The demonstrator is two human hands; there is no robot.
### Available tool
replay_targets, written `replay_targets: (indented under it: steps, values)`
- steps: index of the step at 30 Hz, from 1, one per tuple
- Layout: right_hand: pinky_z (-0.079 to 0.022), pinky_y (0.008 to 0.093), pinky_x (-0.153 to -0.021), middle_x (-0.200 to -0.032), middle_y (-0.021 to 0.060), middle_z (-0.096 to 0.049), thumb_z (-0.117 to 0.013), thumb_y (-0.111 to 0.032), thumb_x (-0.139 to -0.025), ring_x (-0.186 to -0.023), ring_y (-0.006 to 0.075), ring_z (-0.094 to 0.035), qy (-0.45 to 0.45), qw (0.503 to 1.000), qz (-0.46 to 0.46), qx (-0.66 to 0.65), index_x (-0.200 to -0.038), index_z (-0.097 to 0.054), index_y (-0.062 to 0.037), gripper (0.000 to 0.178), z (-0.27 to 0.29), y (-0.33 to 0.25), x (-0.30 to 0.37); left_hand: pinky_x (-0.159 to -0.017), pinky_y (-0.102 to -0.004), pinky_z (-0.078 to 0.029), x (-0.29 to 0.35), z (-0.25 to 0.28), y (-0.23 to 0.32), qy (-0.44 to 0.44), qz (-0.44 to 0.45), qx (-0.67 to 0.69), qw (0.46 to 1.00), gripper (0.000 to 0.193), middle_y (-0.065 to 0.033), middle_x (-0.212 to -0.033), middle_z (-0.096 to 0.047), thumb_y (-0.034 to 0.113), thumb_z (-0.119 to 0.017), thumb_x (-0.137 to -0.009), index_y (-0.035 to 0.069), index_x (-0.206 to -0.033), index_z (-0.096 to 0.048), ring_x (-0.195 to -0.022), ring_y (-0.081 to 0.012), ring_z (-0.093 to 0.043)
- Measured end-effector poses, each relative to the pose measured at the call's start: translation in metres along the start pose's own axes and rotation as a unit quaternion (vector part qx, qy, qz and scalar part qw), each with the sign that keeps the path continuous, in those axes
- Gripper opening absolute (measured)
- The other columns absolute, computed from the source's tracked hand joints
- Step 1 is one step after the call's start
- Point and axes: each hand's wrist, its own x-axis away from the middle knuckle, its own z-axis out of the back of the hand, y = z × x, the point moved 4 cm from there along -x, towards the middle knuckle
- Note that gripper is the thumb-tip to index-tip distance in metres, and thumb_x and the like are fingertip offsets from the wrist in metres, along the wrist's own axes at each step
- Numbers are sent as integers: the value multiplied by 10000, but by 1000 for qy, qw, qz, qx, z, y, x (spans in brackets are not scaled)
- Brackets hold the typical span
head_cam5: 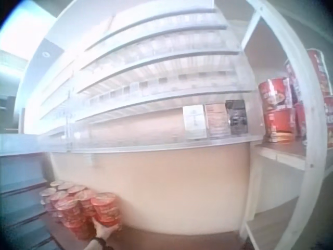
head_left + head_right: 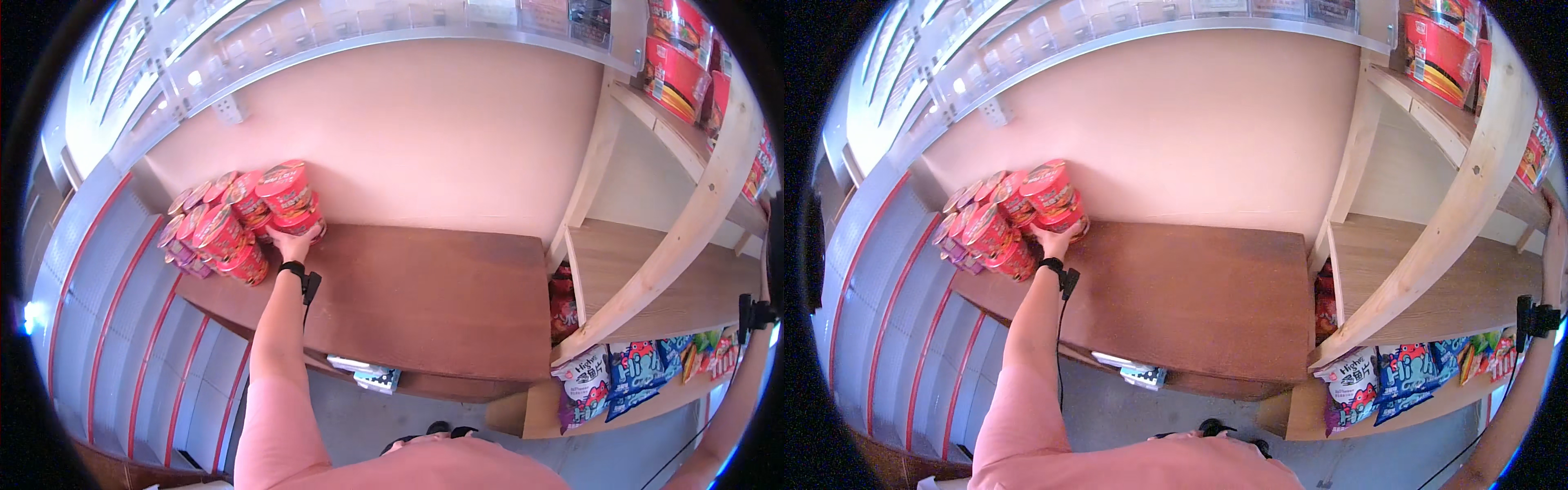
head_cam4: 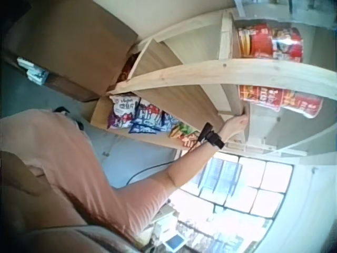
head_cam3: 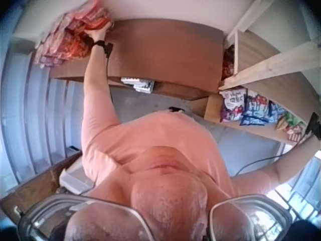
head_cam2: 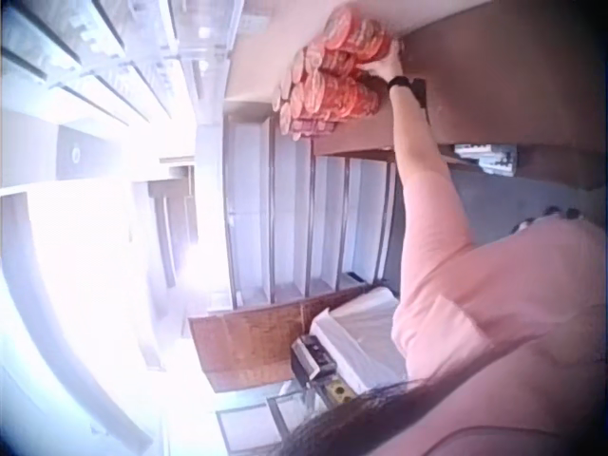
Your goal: The person restocks wooden shelves in a small shop by moving stacks of instant noodle cups from a lower shelf to upper shelves. They handle red, purple, and orange noodle cups, placing them in neat rows. The person also briefly handles small boxes on a top shelf before focusing on the noodle cups.
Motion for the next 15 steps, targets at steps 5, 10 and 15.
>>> replay_targets:
  steps: [5,10,15]
  values:
    - [-379,412,-981,-1168,271,-564,-249,-311,-967,-1107,372,-524,1,999,-36,-19,-1152,-558,87,537,10,-10,2,-1089,-426,-260,-19,-23,-8,62,-81,93,990,1316,-213,-1417,-247,209,-897,-480,-6,-1420,-3,-1311,-317,-290]
    - [-367,409,-992,-1191,272,-548,-254,-308,-968,-1114,370,-514,-12,997,-61,-44,-1172,-539,91,531,6,-11,5,-1073,-428,-287,-11,-25,1,85,-102,102,986,1226,-199,-1378,-329,224,-889,-488,15,-1412,-111,-1290,-317,-328]
    - [-371,409,-985,-1180,267,-555,-260,-309,-967,-1111,371,-513,19,998,-60,2,-1158,-547,97,532,6,-16,9,-1043,-437,-328,-8,-15,13,86,-104,51,990,1103,-192,-1329,-392,265,-874,-510,42,-1376,-229,-1238,-334,-387]
